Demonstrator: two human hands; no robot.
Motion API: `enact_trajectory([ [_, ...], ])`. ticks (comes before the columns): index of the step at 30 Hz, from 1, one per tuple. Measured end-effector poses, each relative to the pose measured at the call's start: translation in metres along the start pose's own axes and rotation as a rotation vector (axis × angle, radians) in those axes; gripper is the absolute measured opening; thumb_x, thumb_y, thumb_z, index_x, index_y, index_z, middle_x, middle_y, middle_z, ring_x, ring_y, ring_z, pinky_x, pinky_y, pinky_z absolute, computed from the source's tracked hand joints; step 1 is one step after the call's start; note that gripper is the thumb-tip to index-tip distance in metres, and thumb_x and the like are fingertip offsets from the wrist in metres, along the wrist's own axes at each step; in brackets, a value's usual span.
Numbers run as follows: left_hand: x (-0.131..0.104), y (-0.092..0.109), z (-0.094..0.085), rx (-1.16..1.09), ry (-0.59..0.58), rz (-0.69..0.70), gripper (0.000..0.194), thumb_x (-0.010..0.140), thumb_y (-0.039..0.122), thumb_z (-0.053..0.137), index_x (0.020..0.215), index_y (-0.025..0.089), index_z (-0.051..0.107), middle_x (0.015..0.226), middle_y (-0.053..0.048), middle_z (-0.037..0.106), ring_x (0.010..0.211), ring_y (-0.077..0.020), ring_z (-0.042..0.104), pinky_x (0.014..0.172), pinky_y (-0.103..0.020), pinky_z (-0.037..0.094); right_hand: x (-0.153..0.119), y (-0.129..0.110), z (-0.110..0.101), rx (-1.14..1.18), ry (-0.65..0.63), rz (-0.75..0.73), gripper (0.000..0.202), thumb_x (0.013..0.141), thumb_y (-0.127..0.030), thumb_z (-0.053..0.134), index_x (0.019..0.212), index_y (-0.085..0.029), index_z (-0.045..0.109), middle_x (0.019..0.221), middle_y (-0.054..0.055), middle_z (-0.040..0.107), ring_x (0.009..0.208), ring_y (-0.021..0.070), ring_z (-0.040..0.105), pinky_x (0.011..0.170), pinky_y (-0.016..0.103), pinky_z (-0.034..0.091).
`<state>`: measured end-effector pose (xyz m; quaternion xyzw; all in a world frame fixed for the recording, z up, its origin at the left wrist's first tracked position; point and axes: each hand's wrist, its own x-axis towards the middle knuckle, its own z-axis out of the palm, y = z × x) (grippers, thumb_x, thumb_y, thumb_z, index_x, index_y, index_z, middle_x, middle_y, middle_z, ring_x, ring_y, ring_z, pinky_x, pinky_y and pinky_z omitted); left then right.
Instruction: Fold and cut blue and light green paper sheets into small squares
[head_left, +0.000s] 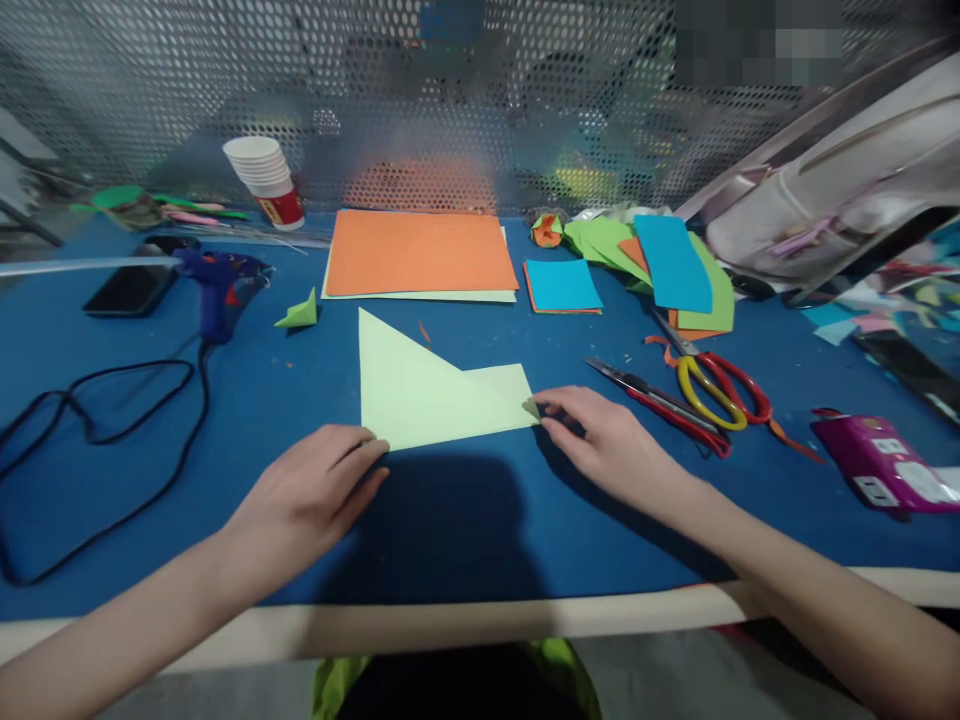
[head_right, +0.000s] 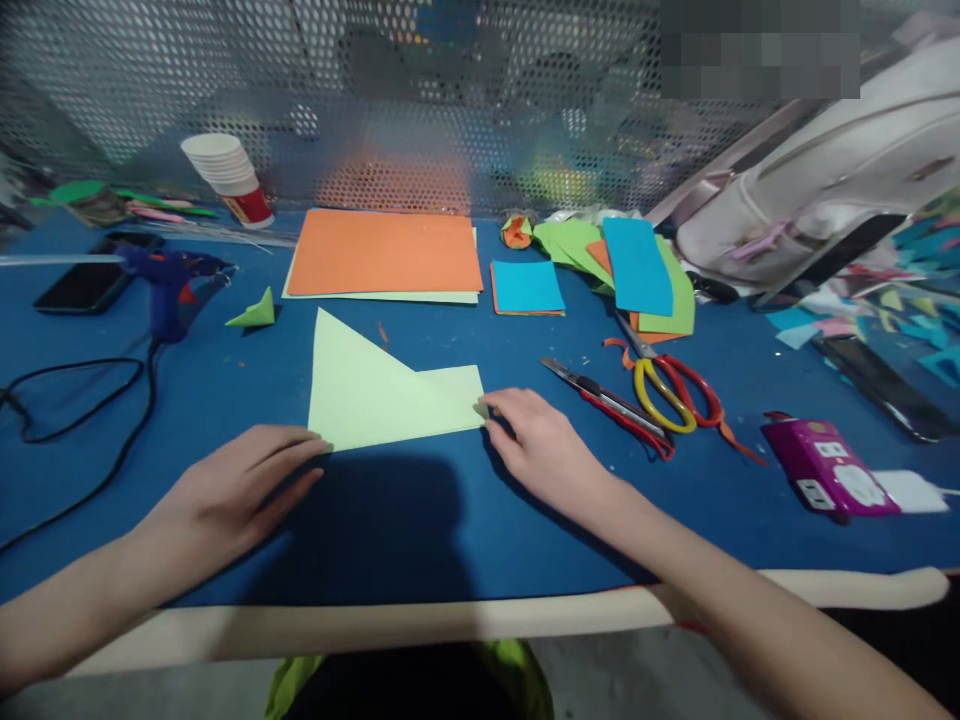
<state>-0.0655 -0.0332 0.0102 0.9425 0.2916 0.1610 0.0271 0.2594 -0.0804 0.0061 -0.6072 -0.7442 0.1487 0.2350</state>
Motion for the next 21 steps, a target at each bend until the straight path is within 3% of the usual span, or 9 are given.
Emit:
enact_trajectory([
  [6,0.021,-0.007,0.020,0.013,-0.057,0.061,0.026,0.098,0.026,0.041,0.105,0.017,0.064,0.108,-0.011,0.067,0.093,-0.0236,0.065,0.077,-0.037,0.054,0.041,0.001,-0.006,0.204,-0.256,0.168,0.022,0.085,-0.021,0.053,0.101,-0.015,0.067,0.094,0.007,0.072,0.079,0.0168,0.066,0.071,0.029,0.051],
  [11,0.040,0.002,0.022,0.002,-0.152,0.067,0.028,0.097,0.025,0.038,0.099,0.019,0.065,0.104,-0.010,0.067,0.084,-0.0202,0.063,0.073,-0.034,0.053,0.050,-0.002,-0.006,0.212,-0.383,0.228,0.029,0.076,-0.016,0.063,0.105,-0.014,0.066,0.088,0.005,0.070,0.070,0.0134,0.062,0.063,0.024,0.047],
  [14,0.057,0.008,0.025,0.024,-0.134,0.095,0.028,0.096,0.020,0.038,0.103,0.017,0.065,0.114,-0.013,0.066,0.094,-0.0236,0.063,0.079,-0.038,0.054,0.050,-0.005,-0.007,0.266,-0.471,0.263,0.035,0.075,-0.011,0.060,0.110,-0.011,0.065,0.080,0.003,0.071,0.068,0.0134,0.062,0.062,0.024,0.046],
  [18,0.084,0.004,0.042,0.017,-0.042,0.239,0.036,0.090,0.007,0.039,0.117,0.012,0.062,0.134,-0.016,0.059,0.123,-0.0271,0.054,0.102,-0.045,0.046,0.048,-0.009,-0.009,0.256,-0.471,0.240,0.032,0.076,-0.008,0.056,0.106,-0.010,0.067,0.077,0.002,0.069,0.066,0.0122,0.059,0.063,0.023,0.045],
  [21,0.102,0.002,0.054,0.007,-0.093,0.324,0.037,0.091,0.008,0.041,0.122,0.012,0.061,0.126,-0.014,0.065,0.122,-0.0261,0.055,0.108,-0.048,0.040,0.044,-0.009,-0.010,0.267,-0.426,0.216,0.025,0.081,-0.011,0.054,0.102,-0.011,0.067,0.078,0.003,0.068,0.067,0.0121,0.058,0.065,0.023,0.045],
])
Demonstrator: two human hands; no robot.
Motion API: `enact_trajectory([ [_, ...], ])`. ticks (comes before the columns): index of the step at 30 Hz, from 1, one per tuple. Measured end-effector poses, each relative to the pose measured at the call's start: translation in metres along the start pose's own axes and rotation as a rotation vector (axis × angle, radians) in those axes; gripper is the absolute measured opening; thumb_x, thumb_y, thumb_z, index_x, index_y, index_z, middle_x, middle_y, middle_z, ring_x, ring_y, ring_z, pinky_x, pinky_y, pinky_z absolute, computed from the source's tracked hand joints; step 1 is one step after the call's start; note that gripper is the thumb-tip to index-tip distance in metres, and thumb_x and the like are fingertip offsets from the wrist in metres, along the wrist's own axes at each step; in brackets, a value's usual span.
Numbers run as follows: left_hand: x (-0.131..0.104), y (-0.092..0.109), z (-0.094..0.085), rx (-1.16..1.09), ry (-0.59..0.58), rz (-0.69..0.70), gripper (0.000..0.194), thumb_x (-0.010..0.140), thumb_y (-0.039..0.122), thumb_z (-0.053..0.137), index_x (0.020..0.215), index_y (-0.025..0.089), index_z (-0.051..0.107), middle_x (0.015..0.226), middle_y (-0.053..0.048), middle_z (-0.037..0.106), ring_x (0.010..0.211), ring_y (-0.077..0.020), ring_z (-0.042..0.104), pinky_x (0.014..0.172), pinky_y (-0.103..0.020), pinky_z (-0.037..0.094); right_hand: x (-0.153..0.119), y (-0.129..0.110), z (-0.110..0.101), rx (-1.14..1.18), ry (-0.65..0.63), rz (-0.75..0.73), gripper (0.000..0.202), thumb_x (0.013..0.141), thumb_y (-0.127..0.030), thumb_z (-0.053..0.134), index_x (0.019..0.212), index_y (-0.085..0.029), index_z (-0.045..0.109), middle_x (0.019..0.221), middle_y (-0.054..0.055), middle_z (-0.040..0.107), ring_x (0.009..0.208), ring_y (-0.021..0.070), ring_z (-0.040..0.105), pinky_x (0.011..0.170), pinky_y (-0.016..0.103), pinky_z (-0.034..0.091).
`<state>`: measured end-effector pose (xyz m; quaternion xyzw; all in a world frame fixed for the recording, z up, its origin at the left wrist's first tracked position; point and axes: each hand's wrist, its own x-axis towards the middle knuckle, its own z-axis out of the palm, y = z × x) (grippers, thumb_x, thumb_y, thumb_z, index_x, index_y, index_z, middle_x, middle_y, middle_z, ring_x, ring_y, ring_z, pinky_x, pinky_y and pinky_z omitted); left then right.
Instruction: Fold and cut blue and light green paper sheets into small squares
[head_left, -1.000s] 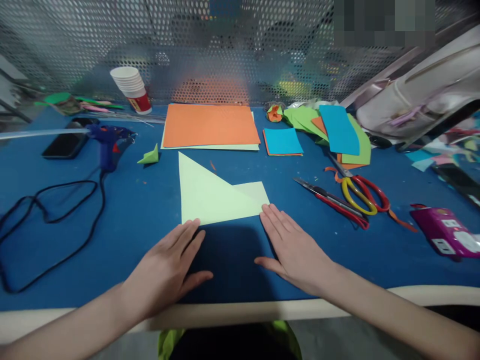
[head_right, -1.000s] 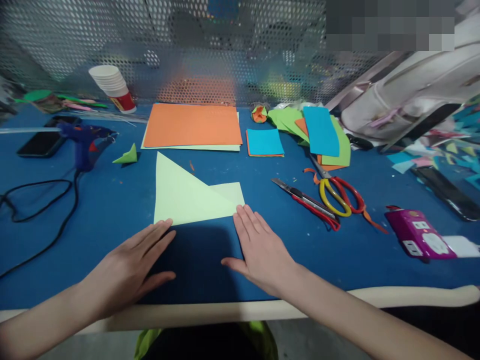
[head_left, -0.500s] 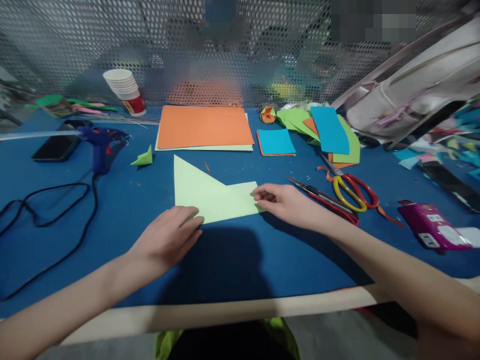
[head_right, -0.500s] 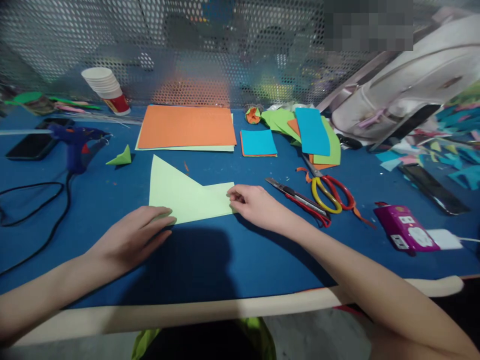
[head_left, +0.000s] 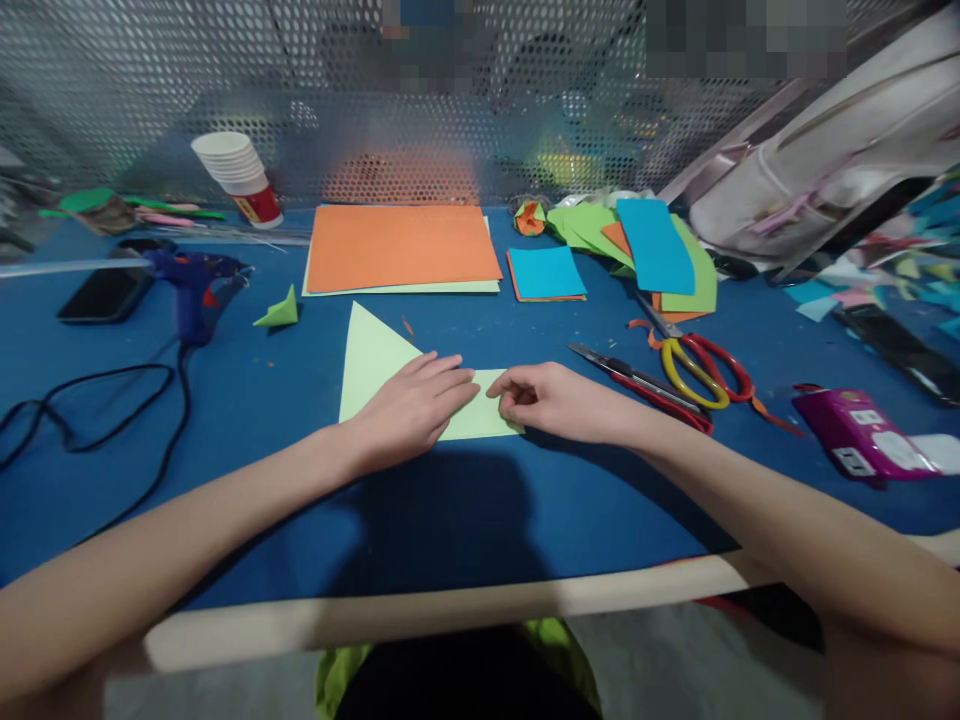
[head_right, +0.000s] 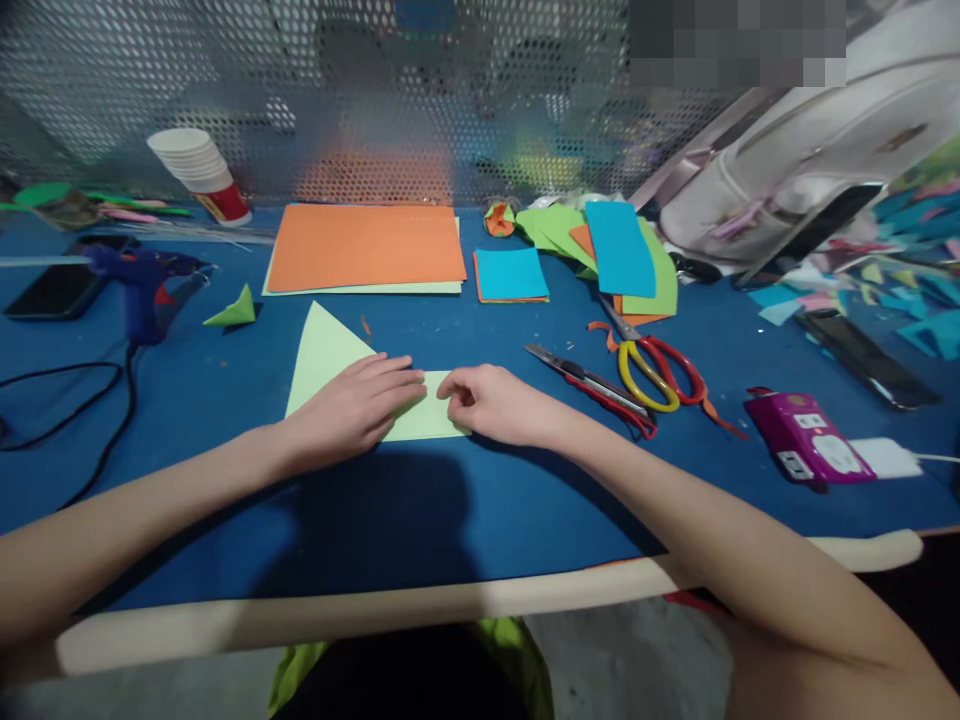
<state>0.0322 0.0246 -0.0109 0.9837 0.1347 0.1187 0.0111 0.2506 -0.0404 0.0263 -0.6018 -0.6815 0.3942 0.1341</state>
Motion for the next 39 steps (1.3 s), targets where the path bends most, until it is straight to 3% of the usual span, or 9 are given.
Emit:
enact_trajectory([
  [4,0.017,0.000,0.002,0.059,-0.096,0.000,0.033,0.092,0.009,0.040,0.107,0.016,0.069,0.093,-0.008,0.067,0.088,-0.0192,0.062,0.107,-0.047,0.038,-0.008,0.007,0.004,0.068,0.039,-0.038,0.020,0.084,-0.016,0.052,0.098,-0.014,0.066,0.078,0.002,0.067,0.068,0.0123,0.058,0.065,0.024,0.044],
  [8,0.025,0.002,0.000,0.062,-0.095,-0.005,0.030,0.087,0.006,0.041,0.086,0.015,0.070,0.084,-0.008,0.061,0.077,-0.0188,0.055,0.092,-0.041,0.044,-0.012,0.012,0.006,0.117,0.075,-0.057,0.020,0.085,-0.022,0.052,0.098,-0.016,0.066,0.082,0.003,0.068,0.072,0.0132,0.059,0.067,0.026,0.045],
  [15,0.028,0.004,0.002,0.015,-0.018,-0.007,0.027,0.088,0.008,0.040,0.081,0.015,0.065,0.077,-0.006,0.059,0.074,-0.0192,0.051,0.081,-0.036,0.041,-0.013,0.008,0.004,0.205,0.054,-0.027,0.022,0.082,-0.029,0.055,0.095,-0.016,0.068,0.075,-0.001,0.062,0.067,0.0126,0.054,0.064,0.025,0.043],
  [19,0.028,0.006,0.003,-0.021,-0.044,-0.057,0.025,0.086,0.012,0.041,0.082,0.016,0.066,0.077,-0.005,0.062,0.075,-0.0194,0.053,0.078,-0.036,0.038,-0.015,0.009,0.006,0.164,0.064,-0.015,0.021,0.080,-0.026,0.055,0.093,-0.016,0.069,0.071,-0.001,0.061,0.065,0.0121,0.052,0.062,0.024,0.042],
  [28,0.028,0.008,-0.010,-0.136,-0.174,-0.139,0.027,0.082,0.018,0.045,0.095,0.017,0.069,0.090,-0.005,0.068,0.085,-0.0197,0.057,0.085,-0.037,0.036,-0.017,0.006,0.005,0.005,0.040,-0.013,0.023,0.081,-0.020,0.054,0.094,-0.016,0.072,0.073,0.001,0.067,0.065,0.0135,0.057,0.062,0.025,0.041],
  [39,0.023,0.008,0.000,-0.110,-0.090,-0.112,0.026,0.084,0.017,0.044,0.095,0.017,0.068,0.090,-0.006,0.068,0.087,-0.0213,0.057,0.085,-0.037,0.038,-0.018,0.006,0.005,-0.081,0.025,-0.030,0.019,0.083,-0.016,0.053,0.088,-0.017,0.071,0.071,0.000,0.067,0.063,0.0126,0.055,0.062,0.025,0.038],
])
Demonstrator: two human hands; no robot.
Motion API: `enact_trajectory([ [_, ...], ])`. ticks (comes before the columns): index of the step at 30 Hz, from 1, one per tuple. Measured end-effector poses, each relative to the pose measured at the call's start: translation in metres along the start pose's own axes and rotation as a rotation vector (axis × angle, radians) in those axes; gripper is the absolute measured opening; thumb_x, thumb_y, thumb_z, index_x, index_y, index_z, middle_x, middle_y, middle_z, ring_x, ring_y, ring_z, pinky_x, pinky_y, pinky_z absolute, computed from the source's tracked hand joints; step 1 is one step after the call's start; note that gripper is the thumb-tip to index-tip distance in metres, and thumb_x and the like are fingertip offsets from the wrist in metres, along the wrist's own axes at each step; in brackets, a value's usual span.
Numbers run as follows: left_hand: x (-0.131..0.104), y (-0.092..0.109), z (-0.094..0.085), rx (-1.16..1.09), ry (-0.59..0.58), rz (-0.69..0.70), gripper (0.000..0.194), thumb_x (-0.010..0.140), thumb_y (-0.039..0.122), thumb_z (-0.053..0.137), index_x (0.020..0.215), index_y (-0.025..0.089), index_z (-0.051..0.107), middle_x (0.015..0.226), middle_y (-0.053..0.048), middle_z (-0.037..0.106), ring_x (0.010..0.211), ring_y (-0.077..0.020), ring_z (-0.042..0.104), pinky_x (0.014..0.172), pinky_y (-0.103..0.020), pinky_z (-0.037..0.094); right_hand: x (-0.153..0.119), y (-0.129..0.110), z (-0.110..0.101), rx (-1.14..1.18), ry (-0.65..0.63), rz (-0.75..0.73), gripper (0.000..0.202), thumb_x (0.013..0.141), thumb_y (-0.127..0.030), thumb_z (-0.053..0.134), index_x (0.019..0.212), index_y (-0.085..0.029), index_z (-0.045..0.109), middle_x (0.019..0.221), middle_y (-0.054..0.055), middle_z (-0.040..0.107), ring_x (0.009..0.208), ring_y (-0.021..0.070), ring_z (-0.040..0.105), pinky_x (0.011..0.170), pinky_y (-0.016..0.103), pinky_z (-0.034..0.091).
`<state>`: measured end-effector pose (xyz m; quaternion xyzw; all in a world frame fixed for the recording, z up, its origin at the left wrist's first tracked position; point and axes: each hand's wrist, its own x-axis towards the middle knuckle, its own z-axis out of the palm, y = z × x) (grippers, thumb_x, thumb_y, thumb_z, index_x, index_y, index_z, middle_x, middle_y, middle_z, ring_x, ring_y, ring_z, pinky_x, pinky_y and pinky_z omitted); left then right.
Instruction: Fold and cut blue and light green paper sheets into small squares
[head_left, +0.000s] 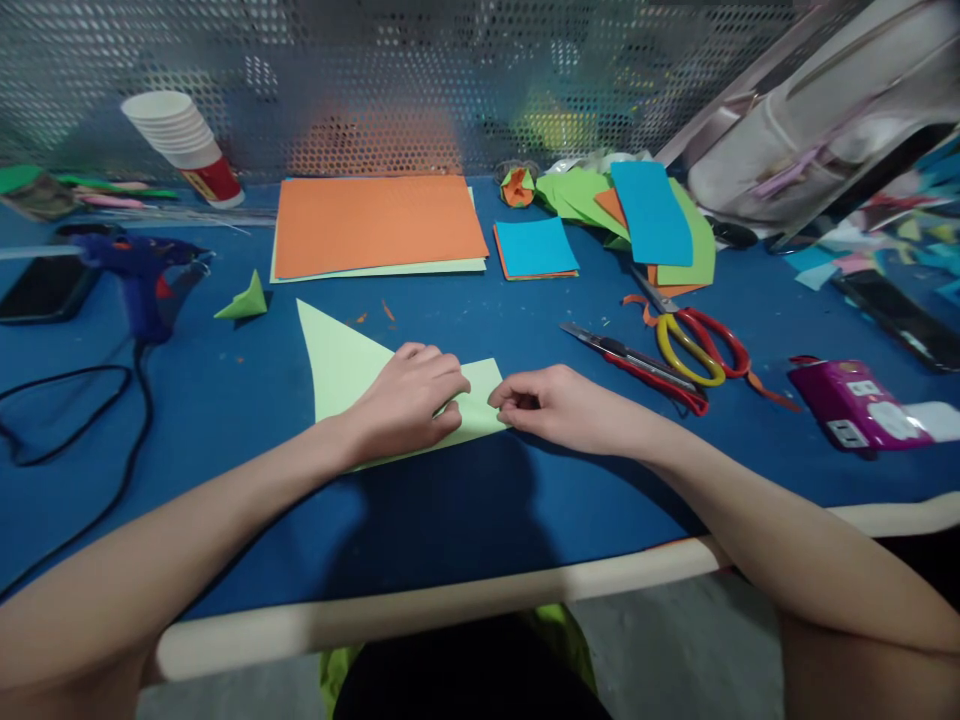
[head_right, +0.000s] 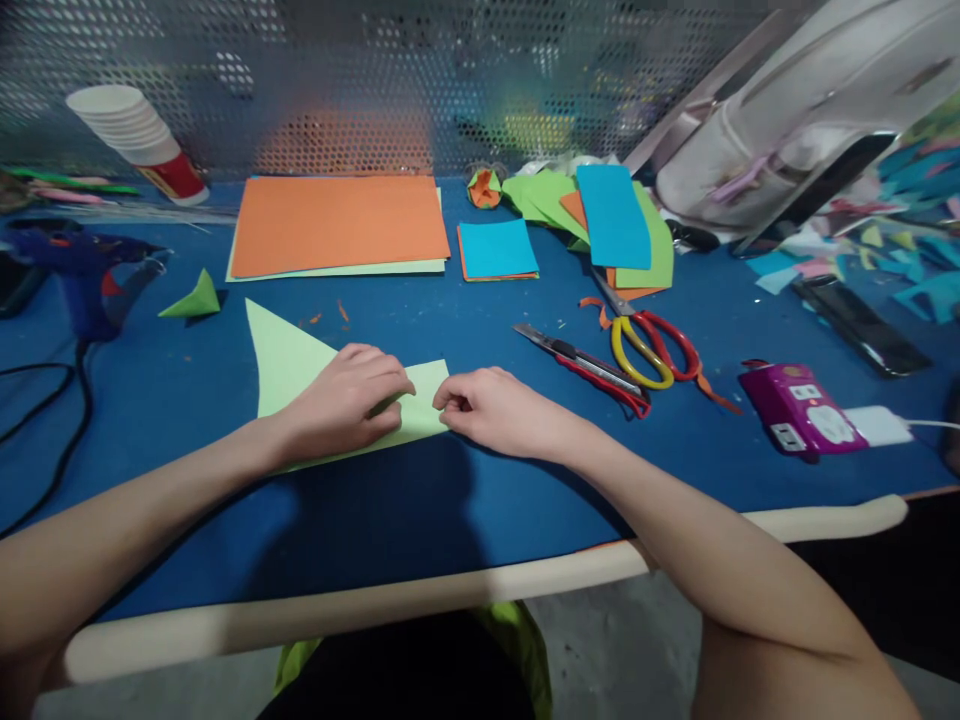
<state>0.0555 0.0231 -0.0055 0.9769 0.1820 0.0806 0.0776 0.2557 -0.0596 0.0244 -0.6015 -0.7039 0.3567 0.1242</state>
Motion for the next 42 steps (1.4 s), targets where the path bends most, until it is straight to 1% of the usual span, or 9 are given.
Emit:
enact_trajectory([
  [4,-0.004,-0.001,0.006,0.000,0.057,0.016,0.025,0.086,0.018,0.044,0.095,0.016,0.067,0.090,-0.007,0.068,0.087,-0.0218,0.057,0.084,-0.038,0.039,-0.001,0.000,0.000,-0.020,-0.010,-0.019,0.019,0.085,-0.014,0.052,0.088,-0.017,0.071,0.072,0.000,0.067,0.063,0.0123,0.055,0.062,0.025,0.037],
  [9,-0.006,-0.001,0.006,0.021,0.062,0.043,0.023,0.089,0.021,0.045,0.097,0.016,0.066,0.093,-0.008,0.068,0.089,-0.0225,0.058,0.085,-0.039,0.038,-0.002,0.001,0.001,-0.031,-0.005,-0.016,0.017,0.086,-0.015,0.053,0.088,-0.017,0.070,0.072,0.000,0.067,0.062,0.0117,0.054,0.062,0.025,0.035],
  [12,-0.006,-0.002,0.006,0.037,0.046,0.055,0.023,0.092,0.030,0.049,0.099,0.015,0.065,0.095,-0.008,0.067,0.091,-0.0233,0.058,0.085,-0.039,0.037,-0.003,0.003,0.002,-0.070,0.007,-0.022,0.016,0.087,-0.016,0.054,0.090,-0.018,0.070,0.074,0.000,0.067,0.063,0.0119,0.054,0.062,0.025,0.034],
  [15,-0.006,-0.002,0.006,0.056,0.040,0.059,0.028,0.094,0.039,0.051,0.100,0.015,0.064,0.096,-0.008,0.067,0.092,-0.0234,0.058,0.085,-0.039,0.037,-0.003,0.004,0.002,-0.128,0.014,-0.057,0.016,0.088,-0.017,0.054,0.091,-0.018,0.070,0.077,0.001,0.068,0.067,0.0129,0.056,0.063,0.025,0.034],
  [20,-0.006,-0.001,0.007,0.080,0.039,0.063,0.036,0.094,0.047,0.052,0.101,0.014,0.064,0.098,-0.009,0.067,0.091,-0.0237,0.057,0.084,-0.039,0.037,-0.003,0.008,0.004,-0.198,0.032,-0.104,0.016,0.089,-0.018,0.053,0.092,-0.018,0.069,0.084,0.003,0.069,0.071,0.0140,0.057,0.065,0.025,0.034],
  [26,-0.006,-0.001,0.009,0.123,0.043,0.072,0.036,0.094,0.048,0.052,0.101,0.014,0.064,0.098,-0.009,0.066,0.091,-0.0241,0.056,0.084,-0.038,0.036,-0.005,0.010,0.006,-0.218,0.045,-0.150,0.017,0.091,-0.019,0.050,0.091,-0.018,0.067,0.088,0.004,0.069,0.076,0.0156,0.059,0.067,0.027,0.035],
  [33,-0.006,0.001,0.007,0.156,0.039,0.075,0.037,0.093,0.048,0.053,0.099,0.013,0.064,0.096,-0.009,0.065,0.089,-0.0245,0.056,0.083,-0.038,0.037,-0.006,0.013,0.010,-0.228,0.087,-0.221,0.015,0.091,-0.017,0.049,0.090,-0.018,0.065,0.085,0.004,0.067,0.072,0.0150,0.058,0.066,0.026,0.037],
  [37,-0.005,0.003,0.006,0.158,0.038,0.074,0.036,0.093,0.047,0.055,0.099,0.013,0.065,0.096,-0.009,0.066,0.091,-0.0248,0.056,0.085,-0.038,0.037,-0.006,0.016,0.012,-0.259,0.103,-0.270,0.017,0.094,-0.018,0.047,0.092,-0.018,0.063,0.087,0.005,0.066,0.077,0.0166,0.060,0.068,0.027,0.040],
  [42,-0.006,0.003,0.006,0.155,0.043,0.078,0.037,0.093,0.048,0.055,0.100,0.013,0.065,0.097,-0.009,0.066,0.091,-0.0248,0.055,0.084,-0.038,0.037,-0.007,0.017,0.013,-0.290,0.093,-0.301,0.018,0.096,-0.021,0.044,0.095,-0.017,0.062,0.088,0.007,0.066,0.080,0.0183,0.061,0.070,0.029,0.043],
])
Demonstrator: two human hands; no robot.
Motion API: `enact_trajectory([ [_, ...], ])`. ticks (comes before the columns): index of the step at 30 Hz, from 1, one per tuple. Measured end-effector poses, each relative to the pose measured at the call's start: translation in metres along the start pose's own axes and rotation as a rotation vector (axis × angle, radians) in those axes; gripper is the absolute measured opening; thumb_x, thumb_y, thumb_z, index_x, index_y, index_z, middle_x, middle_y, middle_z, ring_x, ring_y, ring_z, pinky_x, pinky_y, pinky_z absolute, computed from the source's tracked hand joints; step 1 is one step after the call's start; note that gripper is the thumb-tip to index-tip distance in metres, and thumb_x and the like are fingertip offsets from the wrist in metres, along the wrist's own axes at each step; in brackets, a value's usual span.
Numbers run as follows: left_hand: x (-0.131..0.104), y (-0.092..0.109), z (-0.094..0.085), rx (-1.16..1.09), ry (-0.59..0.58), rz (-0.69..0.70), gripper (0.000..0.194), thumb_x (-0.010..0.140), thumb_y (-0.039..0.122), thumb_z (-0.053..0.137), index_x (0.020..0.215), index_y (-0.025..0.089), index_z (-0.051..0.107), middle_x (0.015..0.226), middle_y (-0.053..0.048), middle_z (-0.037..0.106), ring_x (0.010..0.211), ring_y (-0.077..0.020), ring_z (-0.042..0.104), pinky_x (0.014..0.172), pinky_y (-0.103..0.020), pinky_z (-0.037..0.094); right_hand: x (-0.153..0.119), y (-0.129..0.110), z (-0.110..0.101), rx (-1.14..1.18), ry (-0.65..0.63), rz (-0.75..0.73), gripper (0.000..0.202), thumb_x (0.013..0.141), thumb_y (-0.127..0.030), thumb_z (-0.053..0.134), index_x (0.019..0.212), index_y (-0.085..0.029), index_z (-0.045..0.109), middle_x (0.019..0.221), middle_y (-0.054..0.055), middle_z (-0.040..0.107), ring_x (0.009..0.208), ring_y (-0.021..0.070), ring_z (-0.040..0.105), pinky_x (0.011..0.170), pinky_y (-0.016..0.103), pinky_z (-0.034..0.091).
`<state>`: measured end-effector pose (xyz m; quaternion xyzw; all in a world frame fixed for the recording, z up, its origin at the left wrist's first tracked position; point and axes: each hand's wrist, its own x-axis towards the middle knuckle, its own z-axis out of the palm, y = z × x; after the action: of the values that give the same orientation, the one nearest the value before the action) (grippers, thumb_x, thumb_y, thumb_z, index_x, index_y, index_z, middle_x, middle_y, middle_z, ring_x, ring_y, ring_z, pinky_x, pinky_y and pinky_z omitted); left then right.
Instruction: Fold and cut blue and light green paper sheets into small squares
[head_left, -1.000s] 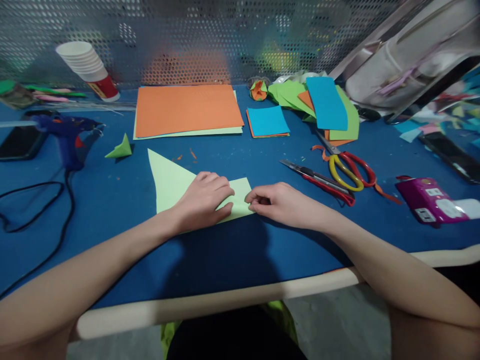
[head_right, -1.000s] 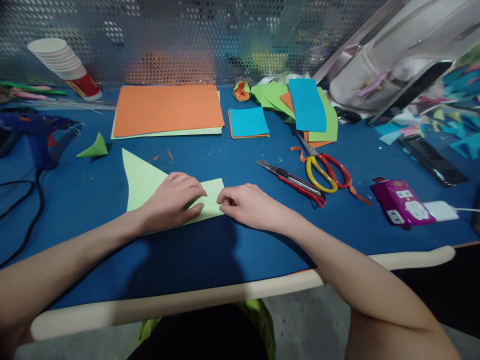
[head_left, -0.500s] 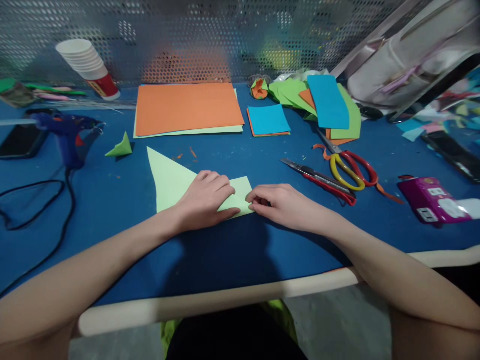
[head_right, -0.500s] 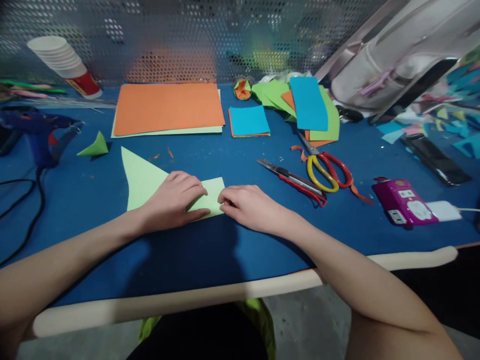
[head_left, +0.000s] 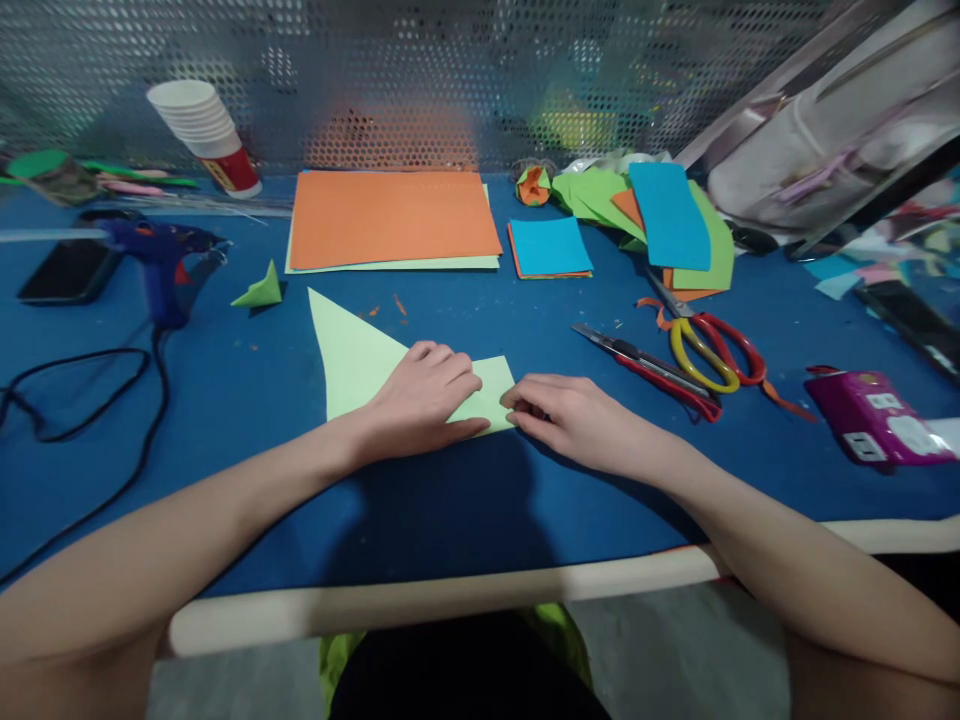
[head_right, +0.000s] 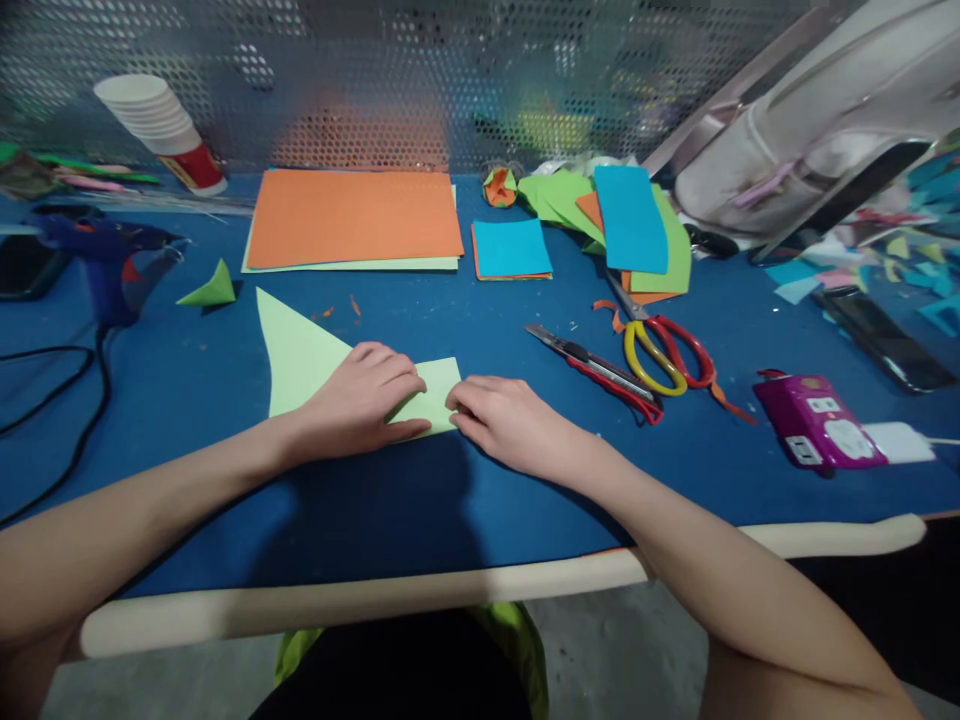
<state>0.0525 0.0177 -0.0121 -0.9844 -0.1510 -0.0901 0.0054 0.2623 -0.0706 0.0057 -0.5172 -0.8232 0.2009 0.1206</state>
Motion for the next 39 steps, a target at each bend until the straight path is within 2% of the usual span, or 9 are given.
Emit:
enact_trajectory([
  [15,-0.001,0.000,0.001,0.032,0.006,0.021,0.037,0.092,0.048,0.056,0.098,0.012,0.064,0.095,-0.009,0.065,0.090,-0.0251,0.055,0.082,-0.038,0.036,-0.002,0.001,0.004,-0.040,0.012,-0.026,0.017,0.098,-0.022,0.043,0.095,-0.016,0.059,0.087,0.007,0.062,0.078,0.0181,0.058,0.070,0.030,0.044],
  [21,-0.001,-0.001,0.003,0.051,0.017,0.024,0.040,0.093,0.050,0.054,0.098,0.012,0.065,0.095,-0.010,0.065,0.090,-0.0251,0.056,0.086,-0.040,0.038,-0.008,0.002,0.007,-0.057,0.063,-0.088,0.022,0.100,-0.022,0.039,0.105,-0.015,0.059,0.094,0.010,0.059,0.082,0.0181,0.057,0.071,0.030,0.048],
  [24,-0.001,-0.001,0.004,0.054,0.017,0.024,0.039,0.092,0.049,0.054,0.098,0.012,0.065,0.094,-0.011,0.065,0.090,-0.0248,0.057,0.092,-0.043,0.039,-0.011,0.003,0.010,-0.168,0.093,-0.168,0.031,0.102,-0.022,0.033,0.110,-0.016,0.062,0.097,0.011,0.057,0.080,0.0175,0.055,0.068,0.029,0.047],
  [28,-0.003,0.000,0.005,0.045,0.069,0.027,0.036,0.090,0.047,0.059,0.102,0.013,0.065,0.100,-0.011,0.066,0.098,-0.0258,0.059,0.108,-0.054,0.031,-0.014,0.007,0.012,-0.353,0.110,-0.307,0.035,0.102,-0.020,0.032,0.113,-0.021,0.066,0.099,0.010,0.063,0.080,0.0187,0.052,0.067,0.030,0.046],
  [32,-0.006,0.001,0.002,0.029,0.129,0.122,0.021,0.096,0.033,0.052,0.105,0.019,0.064,0.111,-0.010,0.066,0.115,-0.0250,0.055,0.114,-0.060,0.024,-0.017,0.010,0.011,-0.371,0.099,-0.364,0.040,0.101,-0.013,0.030,0.114,-0.019,0.067,0.100,0.009,0.067,0.081,0.0184,0.050,0.069,0.030,0.046],
  [35,-0.010,0.001,-0.002,-0.014,0.098,0.227,0.024,0.100,0.025,0.043,0.104,0.026,0.066,0.111,-0.002,0.066,0.118,-0.0193,0.054,0.119,-0.057,0.018,-0.019,0.011,0.009,-0.376,0.100,-0.362,0.038,0.101,-0.013,0.032,0.117,-0.019,0.066,0.102,0.009,0.068,0.083,0.0189,0.050,0.070,0.030,0.046],
  [39,-0.023,-0.001,-0.003,-0.040,0.066,0.264,0.028,0.102,0.022,0.040,0.097,0.023,0.067,0.095,0.002,0.068,0.112,-0.0149,0.058,0.124,-0.050,0.011,-0.020,0.012,0.010,-0.361,0.099,-0.375,0.037,0.101,-0.013,0.034,0.119,-0.018,0.065,0.103,0.009,0.069,0.086,0.0192,0.052,0.071,0.030,0.046],
])
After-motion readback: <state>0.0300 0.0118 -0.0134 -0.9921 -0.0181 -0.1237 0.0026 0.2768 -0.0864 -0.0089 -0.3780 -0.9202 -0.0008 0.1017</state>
